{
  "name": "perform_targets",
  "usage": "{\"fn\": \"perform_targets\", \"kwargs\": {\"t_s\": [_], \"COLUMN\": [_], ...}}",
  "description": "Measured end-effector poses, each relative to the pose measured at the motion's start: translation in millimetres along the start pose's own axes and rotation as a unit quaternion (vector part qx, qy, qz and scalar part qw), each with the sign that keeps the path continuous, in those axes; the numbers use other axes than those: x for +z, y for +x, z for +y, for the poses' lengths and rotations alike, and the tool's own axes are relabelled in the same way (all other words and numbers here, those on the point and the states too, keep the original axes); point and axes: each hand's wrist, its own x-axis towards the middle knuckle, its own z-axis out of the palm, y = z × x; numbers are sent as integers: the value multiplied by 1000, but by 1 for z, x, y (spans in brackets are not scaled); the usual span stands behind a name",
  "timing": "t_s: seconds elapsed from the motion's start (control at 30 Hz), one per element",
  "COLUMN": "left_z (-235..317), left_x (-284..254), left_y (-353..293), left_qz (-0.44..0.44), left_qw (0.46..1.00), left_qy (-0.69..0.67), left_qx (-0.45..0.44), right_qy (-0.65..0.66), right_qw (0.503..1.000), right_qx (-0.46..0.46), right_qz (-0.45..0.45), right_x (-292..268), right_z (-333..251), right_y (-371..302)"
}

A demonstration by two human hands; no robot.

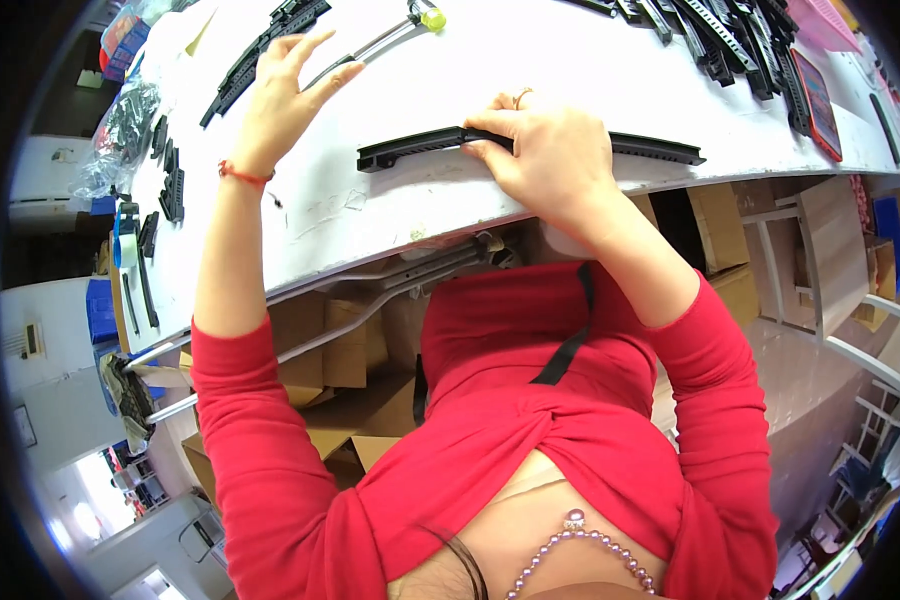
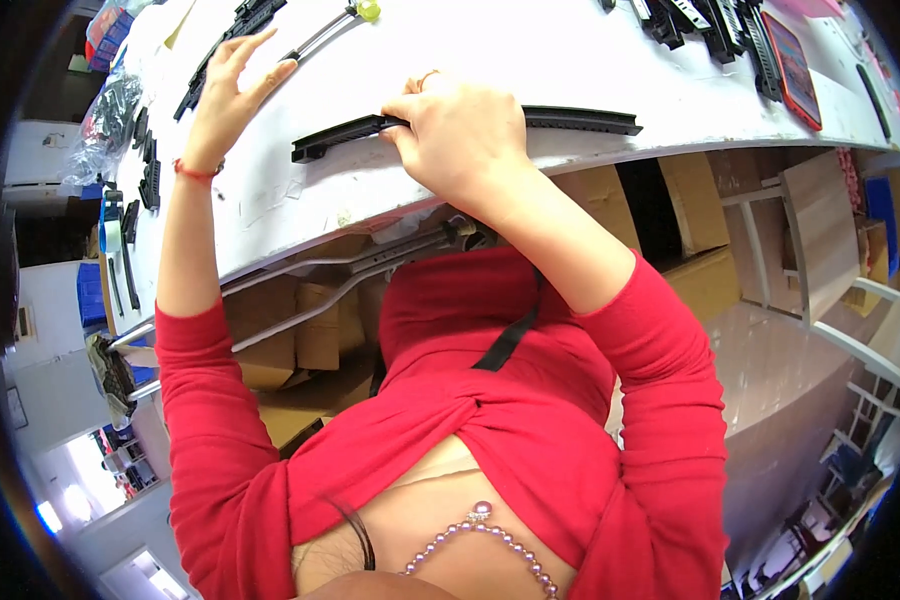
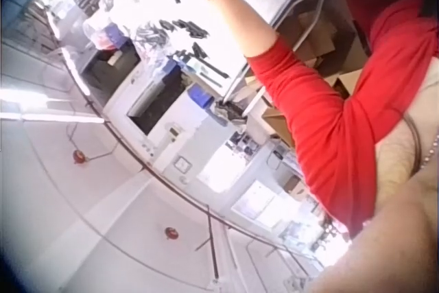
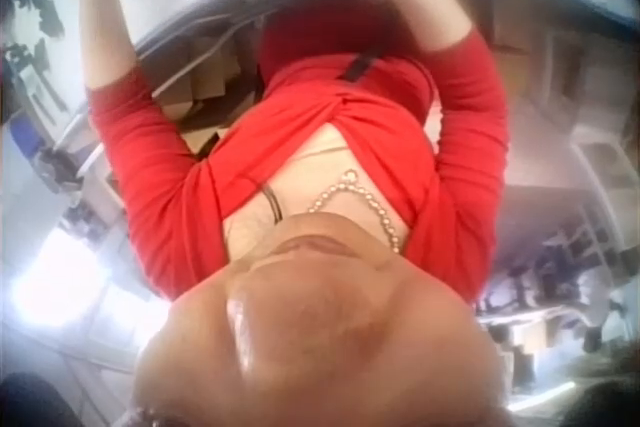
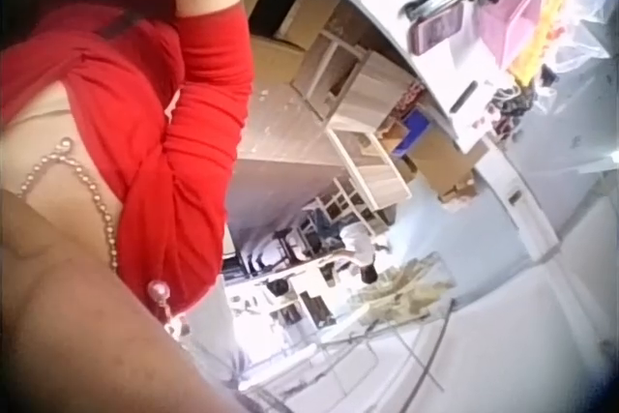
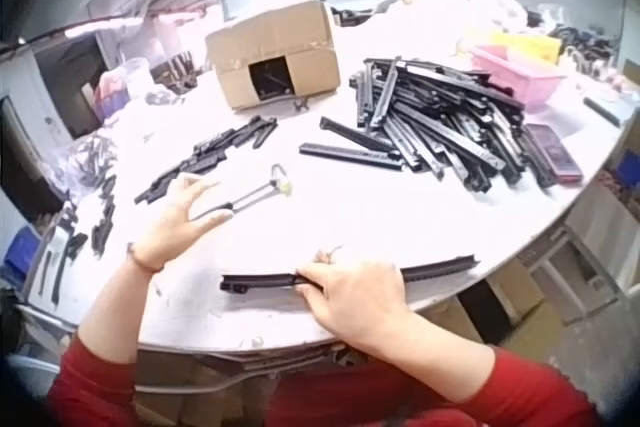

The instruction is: Assemble black plastic track-like components by snapping them together and using a rubber mallet at a workbench.

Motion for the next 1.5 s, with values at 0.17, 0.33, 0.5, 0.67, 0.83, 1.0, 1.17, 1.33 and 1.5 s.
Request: {"fn": "perform_targets", "kwargs": {"t_s": [0.17, 0.33, 0.5, 0.67, 0.83, 1.0, 1.17, 1.33, 1.5], "left_z": [-34, 39, 96, 117, 112, 112, 110, 116, 105], "left_x": [3, -61, -55, -37, -43, -48, -39, -50, -39], "left_y": [-17, -66, -124, -134, -132, -128, -133, -125, -126], "left_qz": [-161, -97, 13, 54, 195, 15, 107, 123, -41], "left_qw": [967, 954, 992, 993, 974, 995, 992, 986, 994], "left_qy": [-95, -162, -98, -64, -33, -47, -39, -42, -73], "left_qx": [-174, -232, -77, -79, -108, -91, -57, -106, -73], "right_qy": [8, -5, 13, 20, 9, 2, 11, 13, 1], "right_qw": [999, 1000, 1000, 999, 1000, 1000, 1000, 1000, 1000], "right_qx": [-35, -16, -5, -18, -8, -8, 0, -2, -17], "right_qz": [12, 16, 20, 24, 6, 1, -3, -6, -10], "right_x": [-4, -4, -2, -3, -4, -4, -6, -5, -5], "right_z": [4, 7, 6, 4, 4, 2, 0, 2, 7], "right_y": [-3, -6, -4, -2, 0, 0, -1, 2, 3]}}
